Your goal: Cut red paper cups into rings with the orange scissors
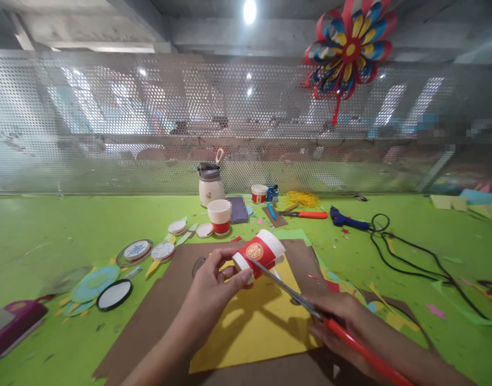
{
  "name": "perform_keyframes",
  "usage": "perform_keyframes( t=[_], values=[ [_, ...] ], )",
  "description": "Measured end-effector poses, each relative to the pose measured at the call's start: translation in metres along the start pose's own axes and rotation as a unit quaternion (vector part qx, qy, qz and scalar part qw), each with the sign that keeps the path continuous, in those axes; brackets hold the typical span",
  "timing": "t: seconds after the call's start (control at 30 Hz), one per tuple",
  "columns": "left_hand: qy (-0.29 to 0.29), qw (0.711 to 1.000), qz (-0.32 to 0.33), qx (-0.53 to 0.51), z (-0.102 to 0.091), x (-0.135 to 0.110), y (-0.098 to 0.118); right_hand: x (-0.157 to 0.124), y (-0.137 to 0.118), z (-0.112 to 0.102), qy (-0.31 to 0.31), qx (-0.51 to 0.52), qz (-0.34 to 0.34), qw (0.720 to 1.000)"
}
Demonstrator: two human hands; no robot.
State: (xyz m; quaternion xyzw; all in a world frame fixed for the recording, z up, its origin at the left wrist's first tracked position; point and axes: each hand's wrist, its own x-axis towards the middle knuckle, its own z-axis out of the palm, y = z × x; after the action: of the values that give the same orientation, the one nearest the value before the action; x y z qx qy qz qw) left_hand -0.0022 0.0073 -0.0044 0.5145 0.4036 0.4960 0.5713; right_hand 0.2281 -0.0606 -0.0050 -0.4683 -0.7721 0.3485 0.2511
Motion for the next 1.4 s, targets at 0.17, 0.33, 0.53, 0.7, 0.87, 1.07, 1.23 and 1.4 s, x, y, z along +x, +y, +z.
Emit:
perform_keyframes(
  t=[0.17,0.33,0.53,0.7,0.87,1.07,1.23,1.4],
  values=[
    [0.005,1.0,-0.006,0.007,0.002,-0.001,-0.001,-0.007,0.014,0.005,0.045,-0.002,0.009,0.999],
    [0.042,0.999,0.003,0.015,0.004,-0.003,-0.001,-0.011,0.024,0.014,0.109,-0.006,0.025,0.994],
    [0.02,1.0,-0.012,-0.007,0.002,-0.006,0.006,-0.005,0.012,0.016,0.087,-0.035,0.011,0.996],
    [-0.041,0.986,-0.107,-0.12,-0.005,-0.001,0.012,-0.004,0.002,0.003,0.037,-0.021,-0.001,0.999],
    [-0.071,0.976,-0.126,-0.16,-0.008,0.002,0.011,-0.002,0.007,0.002,0.02,-0.015,-0.007,1.0],
    [-0.079,0.967,-0.145,-0.192,-0.007,0.001,0.009,-0.003,0.003,0.001,0.006,-0.011,-0.003,1.0],
    [-0.078,0.965,-0.143,-0.204,-0.007,0.0,0.008,-0.006,-0.001,0.001,0.02,-0.03,0.026,0.999],
    [-0.087,0.963,-0.132,-0.22,-0.007,0.0,0.006,-0.005,0.01,0.005,0.005,-0.028,0.02,0.999]
  ],
)
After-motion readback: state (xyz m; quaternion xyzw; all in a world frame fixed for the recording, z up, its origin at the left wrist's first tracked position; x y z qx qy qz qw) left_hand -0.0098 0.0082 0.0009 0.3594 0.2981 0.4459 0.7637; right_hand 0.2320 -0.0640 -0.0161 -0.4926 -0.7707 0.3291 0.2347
